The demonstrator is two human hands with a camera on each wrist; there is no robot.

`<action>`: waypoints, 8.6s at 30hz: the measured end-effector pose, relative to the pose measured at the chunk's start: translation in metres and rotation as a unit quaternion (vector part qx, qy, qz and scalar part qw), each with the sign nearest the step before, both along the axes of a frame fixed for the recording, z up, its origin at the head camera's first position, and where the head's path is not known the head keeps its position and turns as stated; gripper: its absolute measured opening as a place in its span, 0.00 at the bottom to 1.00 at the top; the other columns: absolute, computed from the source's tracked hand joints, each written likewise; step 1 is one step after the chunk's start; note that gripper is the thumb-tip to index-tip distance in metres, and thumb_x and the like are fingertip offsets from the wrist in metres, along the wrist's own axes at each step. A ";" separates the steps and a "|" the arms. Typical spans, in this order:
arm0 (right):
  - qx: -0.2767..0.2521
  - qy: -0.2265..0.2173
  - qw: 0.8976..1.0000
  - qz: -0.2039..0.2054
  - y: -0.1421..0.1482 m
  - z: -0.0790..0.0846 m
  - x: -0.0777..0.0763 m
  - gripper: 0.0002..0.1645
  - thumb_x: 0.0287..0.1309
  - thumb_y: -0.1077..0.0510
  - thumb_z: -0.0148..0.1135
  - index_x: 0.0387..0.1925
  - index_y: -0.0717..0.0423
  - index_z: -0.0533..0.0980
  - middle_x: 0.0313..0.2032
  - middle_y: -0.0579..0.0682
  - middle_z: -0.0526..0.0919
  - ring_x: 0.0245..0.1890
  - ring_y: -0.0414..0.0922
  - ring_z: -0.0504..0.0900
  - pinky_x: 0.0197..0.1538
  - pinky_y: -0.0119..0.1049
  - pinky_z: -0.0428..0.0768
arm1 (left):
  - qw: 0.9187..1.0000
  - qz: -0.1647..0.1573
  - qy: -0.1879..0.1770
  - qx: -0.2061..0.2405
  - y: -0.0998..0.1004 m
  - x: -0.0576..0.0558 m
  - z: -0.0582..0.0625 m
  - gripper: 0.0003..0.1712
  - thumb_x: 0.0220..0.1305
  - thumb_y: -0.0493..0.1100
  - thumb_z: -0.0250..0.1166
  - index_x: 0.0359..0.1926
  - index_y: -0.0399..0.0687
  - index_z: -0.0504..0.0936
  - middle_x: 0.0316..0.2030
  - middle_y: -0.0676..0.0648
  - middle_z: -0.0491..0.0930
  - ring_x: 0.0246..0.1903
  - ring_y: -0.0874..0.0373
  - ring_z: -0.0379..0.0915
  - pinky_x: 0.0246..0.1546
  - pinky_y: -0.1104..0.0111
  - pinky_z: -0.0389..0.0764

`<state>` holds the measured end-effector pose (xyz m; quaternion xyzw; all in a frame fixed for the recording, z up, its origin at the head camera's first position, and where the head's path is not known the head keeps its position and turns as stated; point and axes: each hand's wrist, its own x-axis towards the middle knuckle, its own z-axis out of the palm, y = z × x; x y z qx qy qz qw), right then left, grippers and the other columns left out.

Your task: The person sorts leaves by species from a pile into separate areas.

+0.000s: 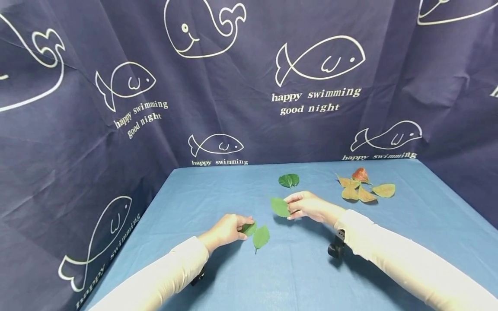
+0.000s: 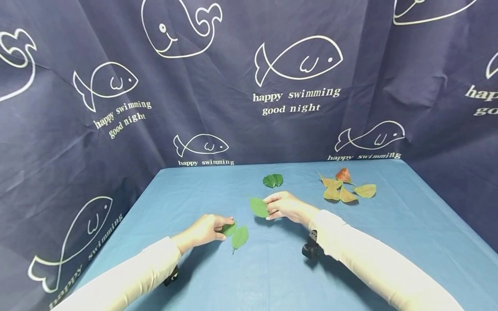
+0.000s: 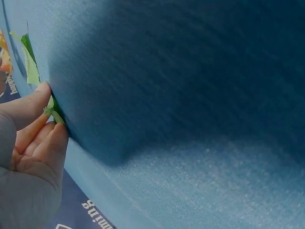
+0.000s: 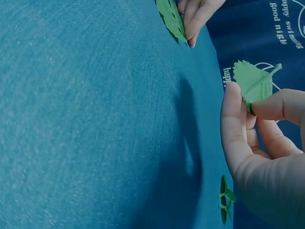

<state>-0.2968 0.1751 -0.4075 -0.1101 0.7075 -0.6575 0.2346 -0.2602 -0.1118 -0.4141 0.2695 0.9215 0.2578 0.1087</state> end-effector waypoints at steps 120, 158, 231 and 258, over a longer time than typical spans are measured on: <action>0.113 0.022 0.978 -0.176 0.077 -0.004 -0.037 0.27 0.65 0.68 0.52 0.62 0.80 0.64 0.52 0.67 0.80 0.34 0.37 0.84 0.49 0.33 0.86 | 1.000 0.011 -0.029 -0.003 0.002 -0.002 0.001 0.30 0.54 0.33 0.72 0.60 0.43 0.79 0.64 0.44 0.72 0.57 0.44 0.75 0.54 0.59 0.82; 0.066 0.007 0.993 -0.097 0.001 -0.009 -0.003 0.24 0.60 0.68 0.61 0.54 0.80 0.72 0.35 0.56 0.86 0.30 0.40 0.84 0.44 0.36 0.88 | 0.993 0.117 0.014 0.021 -0.002 -0.004 0.005 0.29 0.45 0.38 0.79 0.51 0.40 0.83 0.44 0.41 0.83 0.38 0.52 0.79 0.41 0.62 0.84; 0.254 0.058 0.963 -0.068 -0.083 -0.007 0.024 0.11 0.44 0.70 0.72 0.34 0.59 0.86 0.30 0.48 0.87 0.21 0.38 0.74 0.29 0.28 0.78 | 0.972 0.221 -0.076 0.033 0.004 -0.009 0.006 0.08 0.47 0.35 0.77 0.28 0.41 0.85 0.28 0.47 0.84 0.20 0.59 0.82 0.31 0.69 0.87; 0.088 -0.049 0.993 -0.067 -0.056 -0.005 0.009 0.15 0.56 0.70 0.62 0.45 0.77 0.78 0.27 0.53 0.84 0.24 0.39 0.80 0.36 0.31 0.86 | 0.954 0.244 -0.119 0.130 0.003 -0.021 0.005 0.04 0.52 0.29 0.71 0.31 0.32 0.85 0.26 0.40 0.86 0.20 0.57 0.82 0.25 0.70 0.87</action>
